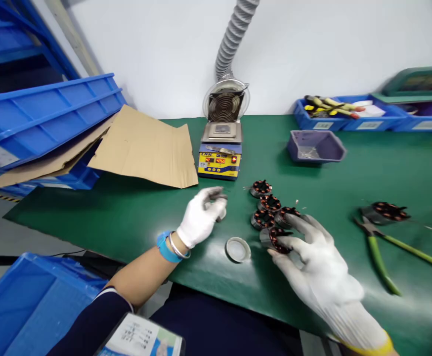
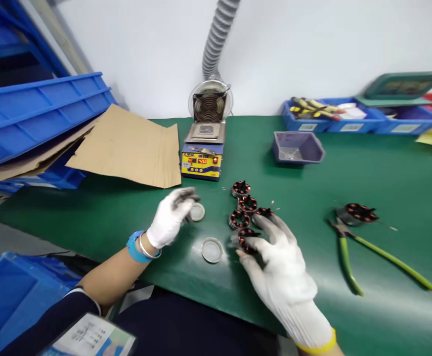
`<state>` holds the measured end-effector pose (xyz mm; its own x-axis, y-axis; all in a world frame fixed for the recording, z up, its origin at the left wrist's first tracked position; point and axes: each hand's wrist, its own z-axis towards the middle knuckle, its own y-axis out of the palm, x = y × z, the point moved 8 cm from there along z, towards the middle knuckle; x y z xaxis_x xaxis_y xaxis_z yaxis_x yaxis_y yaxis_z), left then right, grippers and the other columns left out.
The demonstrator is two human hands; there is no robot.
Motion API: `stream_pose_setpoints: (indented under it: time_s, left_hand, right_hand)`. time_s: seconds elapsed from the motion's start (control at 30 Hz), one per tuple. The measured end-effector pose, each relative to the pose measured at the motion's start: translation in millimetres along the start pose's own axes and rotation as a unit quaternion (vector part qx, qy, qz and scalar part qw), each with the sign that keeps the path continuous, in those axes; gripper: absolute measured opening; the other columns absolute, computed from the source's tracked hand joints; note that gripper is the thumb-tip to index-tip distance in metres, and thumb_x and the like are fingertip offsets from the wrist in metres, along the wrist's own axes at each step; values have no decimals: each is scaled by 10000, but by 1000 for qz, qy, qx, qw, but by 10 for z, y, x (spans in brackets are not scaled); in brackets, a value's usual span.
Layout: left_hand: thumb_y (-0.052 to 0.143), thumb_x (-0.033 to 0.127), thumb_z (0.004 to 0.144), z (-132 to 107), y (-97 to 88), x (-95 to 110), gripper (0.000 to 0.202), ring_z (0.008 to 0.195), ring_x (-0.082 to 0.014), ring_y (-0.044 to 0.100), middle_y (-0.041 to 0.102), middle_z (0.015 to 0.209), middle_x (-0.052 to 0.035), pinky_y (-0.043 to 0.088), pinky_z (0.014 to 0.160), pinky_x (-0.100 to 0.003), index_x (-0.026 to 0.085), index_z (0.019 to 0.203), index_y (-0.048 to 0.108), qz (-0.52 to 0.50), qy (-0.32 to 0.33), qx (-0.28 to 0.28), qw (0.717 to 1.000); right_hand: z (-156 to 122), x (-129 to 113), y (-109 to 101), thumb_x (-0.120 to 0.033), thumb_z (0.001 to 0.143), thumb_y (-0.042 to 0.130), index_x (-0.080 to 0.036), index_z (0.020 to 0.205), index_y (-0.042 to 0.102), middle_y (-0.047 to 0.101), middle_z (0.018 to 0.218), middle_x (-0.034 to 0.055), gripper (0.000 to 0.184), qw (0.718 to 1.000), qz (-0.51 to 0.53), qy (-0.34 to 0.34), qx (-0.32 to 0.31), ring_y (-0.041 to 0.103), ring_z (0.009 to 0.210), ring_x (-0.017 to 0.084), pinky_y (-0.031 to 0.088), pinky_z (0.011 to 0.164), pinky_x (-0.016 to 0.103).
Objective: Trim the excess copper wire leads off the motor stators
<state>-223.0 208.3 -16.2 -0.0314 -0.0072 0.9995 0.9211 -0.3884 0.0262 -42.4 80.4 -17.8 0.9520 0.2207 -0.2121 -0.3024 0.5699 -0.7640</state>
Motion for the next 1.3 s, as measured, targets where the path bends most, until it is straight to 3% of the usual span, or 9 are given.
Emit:
stream_pose_setpoints:
  time_s: [0.13,0.23,0.37,0.63,0.77,0.97,1.07,1.2,1.3]
  left_hand:
    - [638,580,784,-271,487,-285,619,569,-130,627,692,909,-71,425,478,-220,187,1255,563,-117,-251,-321,906]
    - [789,522,637,-303,495,-262,612,736,-172,660,647,781,-28,491,620,-245,170,1113,633,-221,-253,-368,867]
    - [881,462,527,-222,380,-288,576,718,-145,618,622,773,-16,485,663,-248,152,956,653,-205,-215,-329,896]
    - [576,467,874,-96,94,-85,347,918,-182,588,649,929,-77,456,965,-338,132,896,660,-154,-71,-89,982]
    - [657,561,788,-140,100,-190,455,991,-241,593,645,994,-98,410,1037,-458,147,977,651,-223,-114,-62,966]
    - [432,787,779,-47,50,-212,670,1006,-315,636,671,1003,-151,422,996,-527,147,665,590,-519,-163,-84,835]
    - [404,760,820,9,0,-308,673,754,-231,650,660,766,-111,519,773,-393,146,587,549,-468,-213,-84,854]
    - [511,678,832,-216,261,-454,553,600,-179,578,600,624,-50,477,590,-311,143,771,638,-297,-353,-253,850]
    - [623,467,836,-33,76,-348,301,671,-157,580,603,697,-26,492,661,-307,171,782,625,-347,-237,-113,900]
  right_hand:
    - [339,-389,-33,-335,896,542,-215,915,595,474,1432,114,133,980,186,-63,-36,396,1379,339,500,978,577]
    - [553,-622,1,-329,895,545,-214,893,605,487,1413,110,129,973,189,-130,-40,374,1392,342,502,968,569]
    - [680,-746,18,-351,891,552,-232,956,624,508,1365,129,153,973,143,-180,-28,417,1342,372,509,917,580]
    - [710,-1129,-172,-231,817,700,-186,1020,560,659,898,106,251,963,88,-246,68,627,789,268,504,758,479]
    - [670,-1156,-102,-201,831,663,-152,982,584,681,893,113,177,960,63,-268,59,633,775,273,499,763,481]
    - [944,-854,-162,-315,903,581,-214,868,606,675,846,52,110,983,129,-118,51,646,779,212,529,743,375]
    - [1162,-871,-84,-372,931,506,-249,738,631,677,781,4,261,978,187,-84,-35,658,734,166,513,598,294]
    - [1333,-965,-19,-363,913,501,-240,731,654,676,784,11,268,967,178,-149,-108,638,684,167,508,566,301]
    - [1396,-998,-97,-358,900,495,-241,763,621,638,725,28,220,965,133,-210,-81,581,644,192,472,544,341]
